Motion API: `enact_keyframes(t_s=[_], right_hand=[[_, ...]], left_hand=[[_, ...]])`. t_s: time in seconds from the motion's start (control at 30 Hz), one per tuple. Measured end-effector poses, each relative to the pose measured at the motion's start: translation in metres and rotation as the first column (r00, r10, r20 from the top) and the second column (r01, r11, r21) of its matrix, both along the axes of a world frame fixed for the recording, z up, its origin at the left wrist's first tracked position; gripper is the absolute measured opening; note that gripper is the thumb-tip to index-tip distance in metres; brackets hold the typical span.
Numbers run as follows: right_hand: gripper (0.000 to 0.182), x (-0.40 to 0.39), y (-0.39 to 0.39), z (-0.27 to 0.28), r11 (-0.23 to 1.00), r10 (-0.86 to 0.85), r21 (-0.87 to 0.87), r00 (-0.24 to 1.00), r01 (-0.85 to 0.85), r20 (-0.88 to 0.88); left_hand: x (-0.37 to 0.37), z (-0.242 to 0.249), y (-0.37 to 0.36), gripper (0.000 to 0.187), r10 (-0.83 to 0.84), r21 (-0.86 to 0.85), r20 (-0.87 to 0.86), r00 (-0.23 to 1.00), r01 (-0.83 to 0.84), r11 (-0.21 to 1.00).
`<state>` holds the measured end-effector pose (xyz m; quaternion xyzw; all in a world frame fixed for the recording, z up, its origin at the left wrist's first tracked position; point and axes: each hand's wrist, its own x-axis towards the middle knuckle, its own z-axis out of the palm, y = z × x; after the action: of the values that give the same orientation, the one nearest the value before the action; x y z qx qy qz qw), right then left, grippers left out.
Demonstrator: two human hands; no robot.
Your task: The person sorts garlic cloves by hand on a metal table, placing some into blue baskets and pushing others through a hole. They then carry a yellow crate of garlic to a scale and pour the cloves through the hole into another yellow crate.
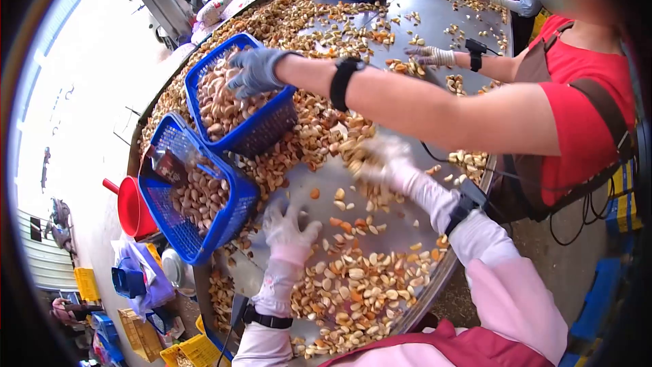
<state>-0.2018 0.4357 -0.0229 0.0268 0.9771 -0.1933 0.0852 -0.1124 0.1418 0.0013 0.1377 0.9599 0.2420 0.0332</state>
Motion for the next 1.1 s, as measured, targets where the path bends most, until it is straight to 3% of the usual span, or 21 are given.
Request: enact_keyframes(t_s=[0.07,0.13,0.2,0.27,0.3,0.33,0.37,0.4,0.47,0.5,0.6,0.67,0.8,0.87,0.9,0.93,0.97,1.0,1.03,1.07,1.1], right_hand=[[0.046,0.013,-0.002,0.004,1.0,-0.001,-0.019,1.0,0.001,0.003],[0.049,-0.1,-0.041,0.073,0.935,0.297,-0.148,0.94,-0.322,-0.168],[0.052,-0.179,-0.063,0.14,0.833,0.477,-0.147,0.828,-0.533,-0.295],[0.051,-0.197,-0.013,0.123,0.888,0.398,-0.132,0.88,-0.44,-0.259],[0.057,-0.193,0.008,0.056,0.984,0.12,-0.112,0.983,-0.136,-0.14],[0.067,-0.183,0.014,0.002,0.982,-0.183,-0.06,0.983,0.181,-0.027],[0.08,-0.187,-0.01,-0.001,0.976,-0.216,-0.029,0.969,0.215,-0.117],[0.076,-0.196,-0.025,-0.011,0.99,-0.14,-0.05,0.973,0.133,-0.182],[0.067,-0.202,-0.046,0.011,0.999,0.044,-0.011,0.997,-0.043,0.06],[0.062,-0.202,-0.052,0.0,0.994,0.085,-0.071,0.996,-0.084,0.012],[0.05,-0.171,-0.064,-0.022,0.984,0.167,-0.058,0.986,-0.168,-0.016],[0.047,-0.11,-0.069,-0.01,0.948,0.315,-0.049,0.949,-0.315,-0.012],[0.053,0.012,-0.111,0.006,0.921,0.375,-0.117,0.927,-0.372,0.0],[0.056,0.061,-0.122,0.005,0.816,0.533,-0.25,0.846,-0.521,-0.024],[0.053,0.075,-0.116,-0.002,0.676,0.601,-0.404,0.778,-0.617,-0.182],[0.045,0.079,-0.107,-0.002,0.698,0.516,-0.434,0.82,-0.57,-0.247],[0.043,0.07,-0.087,0.025,0.788,0.426,-0.457,0.901,-0.413,-0.079],[0.042,0.067,-0.064,0.021,0.929,0.26,-0.186,0.923,-0.319,-0.285],[0.05,0.065,-0.046,0.036,0.992,0.103,0.081,0.989,-0.095,-0.104],[0.067,0.084,-0.031,0.022,0.987,0.018,0.157,0.975,0.017,-0.22],[0.08,0.106,-0.03,0.016,0.989,-0.006,0.146,0.998,0.016,-0.068]], left_hand=[[-0.044,-0.013,0.004,0.066,0.079,-0.183,-0.045,0.996,-0.086,0.979],[-0.069,-0.023,0.011,0.071,0.081,-0.202,-0.097,0.992,-0.1,0.974],[-0.092,-0.032,0.02,0.077,0.08,-0.217,-0.158,0.984,-0.114,0.969],[-0.112,-0.045,0.03,0.083,0.162,-0.204,-0.285,0.945,-0.225,0.953],[-0.129,-0.061,0.031,0.08,0.18,-0.264,-0.318,0.931,-0.27,0.926],[-0.14,-0.05,0.038,0.08,0.173,-0.272,-0.328,0.929,-0.268,0.924],[-0.145,-0.03,0.05,0.076,0.278,-0.301,-0.181,0.943,-0.323,0.898],[-0.148,-0.017,0.059,0.072,0.384,-0.337,-0.032,0.923,-0.372,0.865],[-0.156,-0.023,0.059,0.063,0.346,-0.375,-0.032,0.938,-0.332,0.866],[-0.155,-0.036,0.056,0.06,0.228,-0.324,-0.086,0.97,-0.244,0.914],[-0.141,-0.025,0.057,0.054,0.051,-0.272,-0.076,0.996,-0.07,0.96],[-0.118,-0.013,0.048,0.051,-0.061,-0.199,0.165,0.984,0.094,0.975],[-0.034,-0.011,0.0,0.052,-0.188,-0.347,0.006,0.982,0.178,0.921],[-0.004,-0.009,-0.041,0.06,-0.025,-0.44,0.284,0.959,0.153,0.885],[0.009,-0.001,-0.054,0.068,0.158,-0.611,0.326,0.932,0.08,0.787],[0.024,0.014,-0.069,0.072,0.14,-0.549,0.295,0.945,0.048,0.835],[0.04,0.01,-0.078,0.069,0.129,-0.573,0.146,0.981,-0.023,0.819],[0.052,0.0,-0.084,0.066,0.115,-0.577,-0.02,0.993,-0.106,0.81],[0.067,-0.019,-0.078,0.063,0.061,-0.457,-0.052,0.997,-0.078,0.886],[0.084,-0.032,-0.061,0.061,0.009,-0.329,-0.092,0.996,-0.039,0.943],[0.105,-0.027,-0.031,0.057,-0.126,-0.272,-0.077,0.989,0.101,0.957]])
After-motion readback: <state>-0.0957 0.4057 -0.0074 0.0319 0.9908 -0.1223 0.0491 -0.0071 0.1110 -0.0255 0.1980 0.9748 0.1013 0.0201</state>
